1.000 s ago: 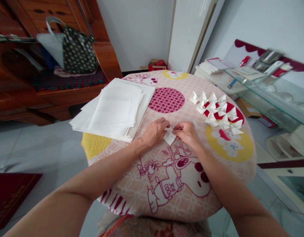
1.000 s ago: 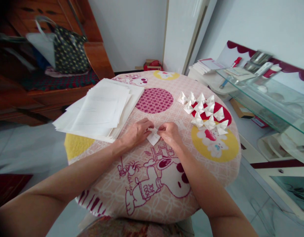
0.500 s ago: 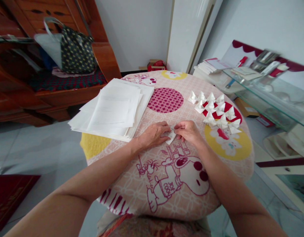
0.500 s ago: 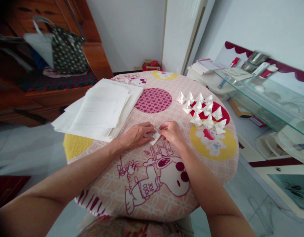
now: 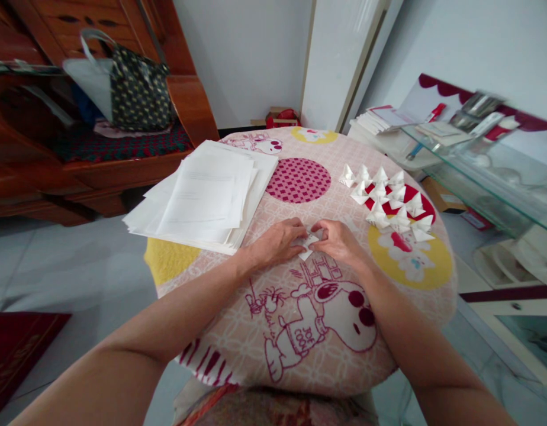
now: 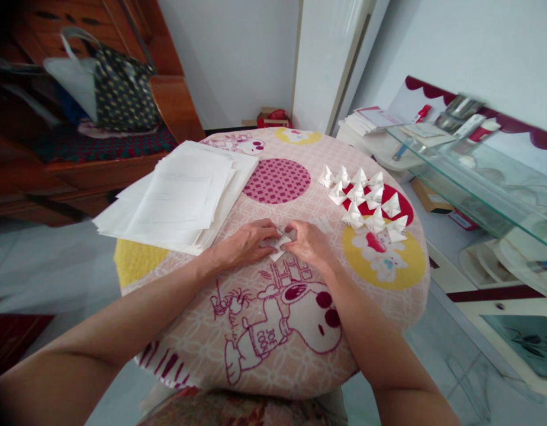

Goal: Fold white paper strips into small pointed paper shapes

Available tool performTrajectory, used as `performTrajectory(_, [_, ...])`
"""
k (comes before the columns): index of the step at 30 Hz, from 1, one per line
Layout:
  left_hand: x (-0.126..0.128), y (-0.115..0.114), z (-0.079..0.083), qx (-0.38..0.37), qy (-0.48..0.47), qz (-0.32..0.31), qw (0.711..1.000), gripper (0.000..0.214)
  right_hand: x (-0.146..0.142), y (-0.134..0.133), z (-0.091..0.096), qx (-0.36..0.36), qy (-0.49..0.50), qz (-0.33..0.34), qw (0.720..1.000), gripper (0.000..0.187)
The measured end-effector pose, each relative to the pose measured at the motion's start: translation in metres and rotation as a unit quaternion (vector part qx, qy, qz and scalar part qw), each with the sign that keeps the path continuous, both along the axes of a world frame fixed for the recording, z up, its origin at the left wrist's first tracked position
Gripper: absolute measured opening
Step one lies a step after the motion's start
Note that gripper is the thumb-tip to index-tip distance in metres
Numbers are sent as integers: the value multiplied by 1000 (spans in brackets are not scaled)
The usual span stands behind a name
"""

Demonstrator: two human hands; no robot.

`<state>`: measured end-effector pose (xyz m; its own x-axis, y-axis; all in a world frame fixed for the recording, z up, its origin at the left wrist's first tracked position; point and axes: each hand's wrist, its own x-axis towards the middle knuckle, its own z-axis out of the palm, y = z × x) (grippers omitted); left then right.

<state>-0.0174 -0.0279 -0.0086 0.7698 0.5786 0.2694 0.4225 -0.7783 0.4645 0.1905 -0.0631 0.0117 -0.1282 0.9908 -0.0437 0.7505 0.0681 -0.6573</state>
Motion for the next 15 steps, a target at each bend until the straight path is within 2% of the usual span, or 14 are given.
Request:
performTrajectory(6, [0,2,-1,-11,-8,1,1000,19,1,-1,-3,10,-19,5,1000,32])
performTrajectory(15, [-2,-1,4,-40,-11,-2,999,22,10,6,-9,24,10,-10,1000,22])
